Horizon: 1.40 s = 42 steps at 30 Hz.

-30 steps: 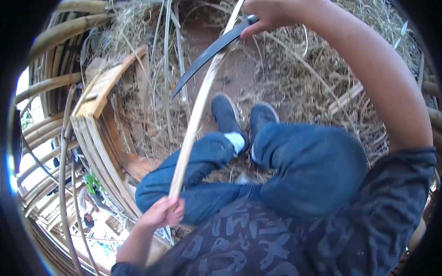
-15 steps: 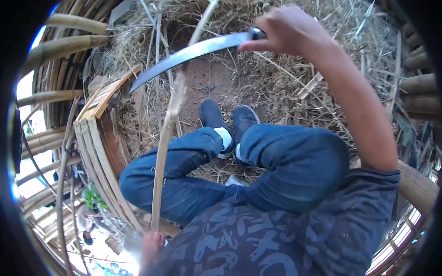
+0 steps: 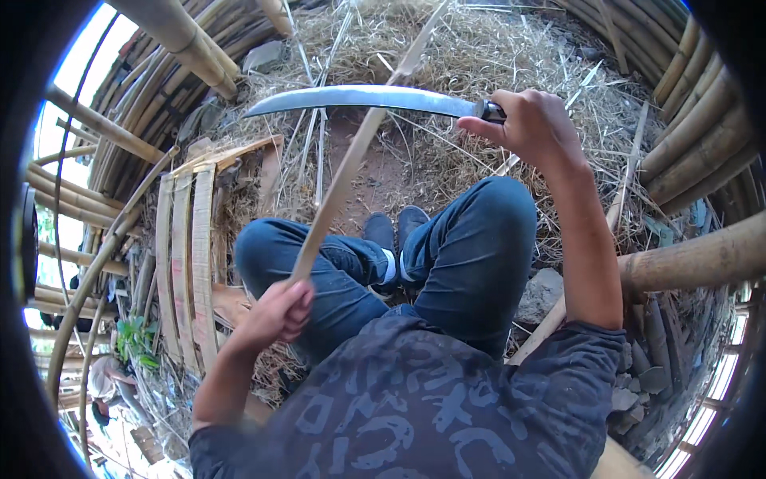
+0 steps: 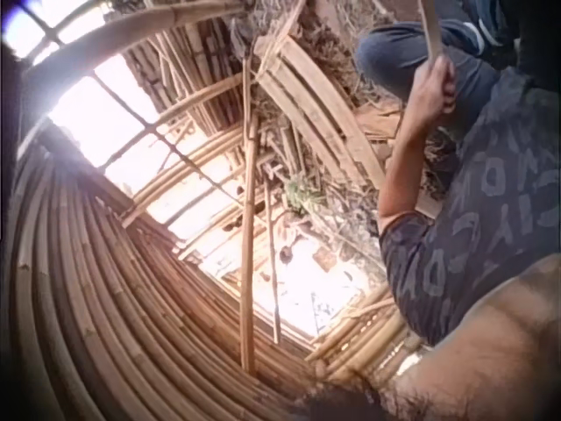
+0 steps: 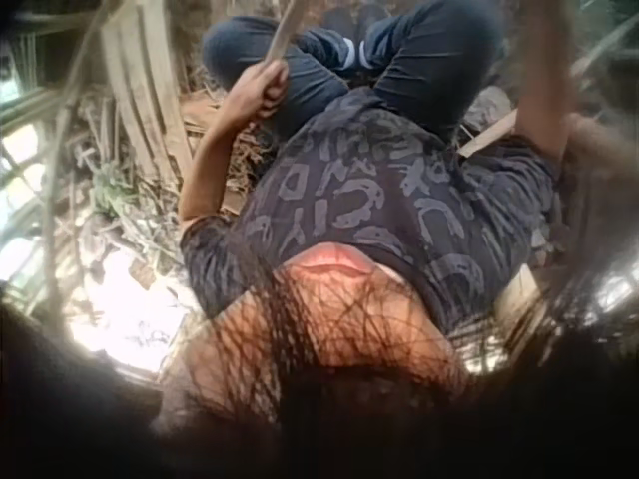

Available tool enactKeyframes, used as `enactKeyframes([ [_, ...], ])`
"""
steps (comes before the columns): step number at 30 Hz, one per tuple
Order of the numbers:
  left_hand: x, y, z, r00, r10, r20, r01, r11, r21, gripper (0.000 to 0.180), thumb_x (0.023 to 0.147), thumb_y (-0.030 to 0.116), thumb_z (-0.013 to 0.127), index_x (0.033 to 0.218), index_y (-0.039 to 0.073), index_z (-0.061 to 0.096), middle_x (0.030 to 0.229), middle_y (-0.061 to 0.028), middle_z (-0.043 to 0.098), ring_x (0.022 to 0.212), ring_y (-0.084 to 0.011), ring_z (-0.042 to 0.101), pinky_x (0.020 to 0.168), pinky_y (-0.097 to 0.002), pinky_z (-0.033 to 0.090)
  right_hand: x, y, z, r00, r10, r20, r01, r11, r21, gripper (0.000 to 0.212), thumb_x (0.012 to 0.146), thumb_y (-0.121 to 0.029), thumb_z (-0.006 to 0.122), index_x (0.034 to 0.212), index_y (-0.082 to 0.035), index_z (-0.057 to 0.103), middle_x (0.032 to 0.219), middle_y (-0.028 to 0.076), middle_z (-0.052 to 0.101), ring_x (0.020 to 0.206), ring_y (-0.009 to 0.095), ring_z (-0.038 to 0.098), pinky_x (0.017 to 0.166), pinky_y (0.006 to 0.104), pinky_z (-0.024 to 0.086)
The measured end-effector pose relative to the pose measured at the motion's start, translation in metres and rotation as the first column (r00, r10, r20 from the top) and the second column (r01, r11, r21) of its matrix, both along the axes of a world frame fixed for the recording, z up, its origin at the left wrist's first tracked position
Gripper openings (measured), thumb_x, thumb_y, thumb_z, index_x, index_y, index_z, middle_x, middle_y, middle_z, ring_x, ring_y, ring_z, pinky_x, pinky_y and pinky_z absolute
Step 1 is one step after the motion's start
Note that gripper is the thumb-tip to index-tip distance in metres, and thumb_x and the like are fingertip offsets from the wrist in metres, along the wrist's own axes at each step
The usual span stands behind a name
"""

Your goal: The person shaves a strip of bamboo with a machete. They hold the bamboo strip by hand and move the blade along the length of the material, removing shavings while sitting on the ground.

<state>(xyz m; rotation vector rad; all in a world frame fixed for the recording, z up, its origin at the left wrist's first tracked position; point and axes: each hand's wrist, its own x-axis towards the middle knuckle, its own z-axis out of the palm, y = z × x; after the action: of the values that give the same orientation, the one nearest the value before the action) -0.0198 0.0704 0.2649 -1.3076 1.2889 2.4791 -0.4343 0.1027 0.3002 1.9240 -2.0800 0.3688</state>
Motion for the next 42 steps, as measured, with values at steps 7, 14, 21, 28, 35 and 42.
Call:
enactKeyframes([
  [7,-0.109,-0.046,-0.06,0.998,-0.065,0.005,0.064,0.965,-0.253,0.031,0.101,0.039,0.037,0.082,0.015,0.042,0.057,0.0092,0.029,0.041,-0.0031,0.024,0.035,-0.0209,0.019,-0.012,0.009,-0.023,0.997,0.048,0.053,-0.048,0.999,-0.014,0.065,0.082,-0.072,0.046,0.069,-0.009,0.056,0.047,0.001,0.049,0.039,0.012,0.048,0.039,0.0303,0.042],
  [14,-0.144,-0.087,-0.128,0.984,-0.158,0.087,0.169,0.976,-0.136,0.033,0.101,0.036,0.037,0.083,0.01,0.047,0.058,0.0038,0.04,0.042,-0.0067,0.035,0.035,-0.0247,0.027,0.0,-0.023,-0.152,0.898,-0.154,0.412,-0.058,0.887,0.458,0.072,0.081,-0.071,0.048,0.075,-0.001,0.061,0.07,0.021,0.063,0.065,0.031,0.065,0.063,0.0421,0.052],
  [21,-0.149,-0.098,-0.159,0.986,-0.101,0.134,0.119,0.984,-0.131,0.033,0.103,0.036,0.034,0.093,0.008,0.049,0.057,0.0065,0.032,0.041,-0.0039,0.024,0.035,-0.0226,0.019,0.014,-0.061,-0.227,0.702,-0.066,0.709,-0.242,0.915,0.324,0.056,0.085,-0.053,0.061,0.08,0.002,0.054,0.061,0.024,0.053,0.061,0.043,0.053,0.056,0.0453,0.042],
  [28,-0.152,-0.088,-0.19,0.985,-0.12,0.127,0.168,0.854,-0.492,0.035,0.102,0.03,0.037,0.085,0.003,0.052,0.062,-0.0006,0.042,0.058,-0.0111,0.041,0.054,-0.0303,0.037,0.016,-0.081,-0.254,0.746,0.002,0.665,-0.346,0.855,0.386,0.065,0.08,-0.065,0.057,0.071,-0.001,0.058,0.061,0.024,0.058,0.065,0.044,0.06,0.059,0.0489,0.047],
  [35,-0.157,-0.084,-0.183,0.978,-0.102,0.183,0.185,0.83,-0.526,0.035,0.101,0.028,0.04,0.091,-0.003,0.053,0.065,-0.0043,0.045,0.064,-0.014,0.043,0.059,-0.0343,0.04,-0.007,-0.066,-0.301,0.829,-0.027,0.559,-0.212,0.909,0.359,0.072,0.079,-0.074,0.047,0.068,-0.003,0.057,0.059,0.02,0.056,0.063,0.043,0.059,0.056,0.0479,0.046],
  [42,-0.155,-0.077,-0.188,0.983,-0.102,0.152,0.162,0.87,-0.465,0.033,0.102,0.026,0.039,0.088,-0.001,0.051,0.062,0.0002,0.041,0.06,-0.0108,0.041,0.056,-0.0315,0.038,-0.049,-0.044,-0.34,0.645,-0.298,0.704,0.099,0.946,0.31,0.083,0.08,-0.08,0.038,0.065,-0.001,0.059,0.05,0.01,0.054,0.05,0.024,0.059,0.048,0.0363,0.046],
])
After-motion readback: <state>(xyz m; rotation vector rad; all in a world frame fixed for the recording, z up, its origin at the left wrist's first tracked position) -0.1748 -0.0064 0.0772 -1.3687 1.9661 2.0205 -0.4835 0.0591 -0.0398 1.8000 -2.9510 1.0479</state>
